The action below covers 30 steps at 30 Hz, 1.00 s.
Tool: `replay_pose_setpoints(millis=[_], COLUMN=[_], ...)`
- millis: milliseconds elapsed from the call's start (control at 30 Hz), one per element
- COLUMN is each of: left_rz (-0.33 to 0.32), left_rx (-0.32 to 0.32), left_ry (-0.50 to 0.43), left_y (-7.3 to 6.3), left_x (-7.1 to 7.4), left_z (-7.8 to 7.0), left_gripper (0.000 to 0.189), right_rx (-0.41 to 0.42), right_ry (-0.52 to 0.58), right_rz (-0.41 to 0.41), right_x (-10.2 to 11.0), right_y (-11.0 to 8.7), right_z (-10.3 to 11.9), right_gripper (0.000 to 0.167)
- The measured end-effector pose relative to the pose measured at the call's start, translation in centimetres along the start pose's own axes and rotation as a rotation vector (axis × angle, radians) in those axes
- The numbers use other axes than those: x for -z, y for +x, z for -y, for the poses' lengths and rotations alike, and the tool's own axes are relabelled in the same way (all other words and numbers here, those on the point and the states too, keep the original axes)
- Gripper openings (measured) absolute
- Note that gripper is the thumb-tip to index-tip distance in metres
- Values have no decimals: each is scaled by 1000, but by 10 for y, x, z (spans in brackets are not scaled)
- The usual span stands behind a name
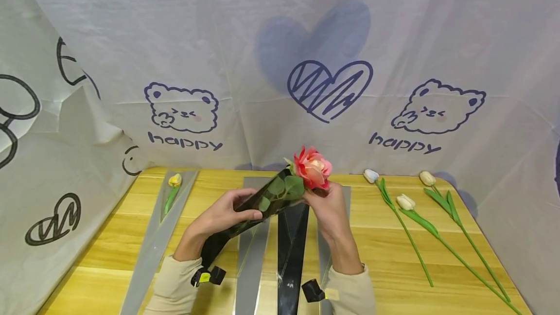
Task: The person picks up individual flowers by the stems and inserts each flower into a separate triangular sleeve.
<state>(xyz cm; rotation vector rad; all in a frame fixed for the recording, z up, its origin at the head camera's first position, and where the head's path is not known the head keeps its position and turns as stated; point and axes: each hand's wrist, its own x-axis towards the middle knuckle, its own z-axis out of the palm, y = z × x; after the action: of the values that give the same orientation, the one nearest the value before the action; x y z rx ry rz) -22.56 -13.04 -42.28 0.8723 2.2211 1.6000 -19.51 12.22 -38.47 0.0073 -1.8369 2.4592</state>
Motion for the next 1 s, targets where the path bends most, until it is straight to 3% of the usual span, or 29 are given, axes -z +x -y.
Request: replay_pose_setpoints(millis=[233,367,567,733,1000], left_rz=[-52,-84,-138,-155,-72], left_rx=[2,0,28,70,55], left_ry=[29,-21,-140,-199,-177], left_y=[1,3,3,1,0], left_x=[-4,-6,-1,2,2], left_z=[-4,-1,6,9,7], left_gripper=[31,27,27,42,52], right_rx=[30,13,63,163,279], right_ry=[-116,-213,-325,-285,-151], right_rz=[5,4,131,190,58], right_x=[1,1,13,18,3], right_y=[-1,-2,-5,-6,-6], right_z=[0,3,12,13,11], right_gripper=[24,26,32,32,12])
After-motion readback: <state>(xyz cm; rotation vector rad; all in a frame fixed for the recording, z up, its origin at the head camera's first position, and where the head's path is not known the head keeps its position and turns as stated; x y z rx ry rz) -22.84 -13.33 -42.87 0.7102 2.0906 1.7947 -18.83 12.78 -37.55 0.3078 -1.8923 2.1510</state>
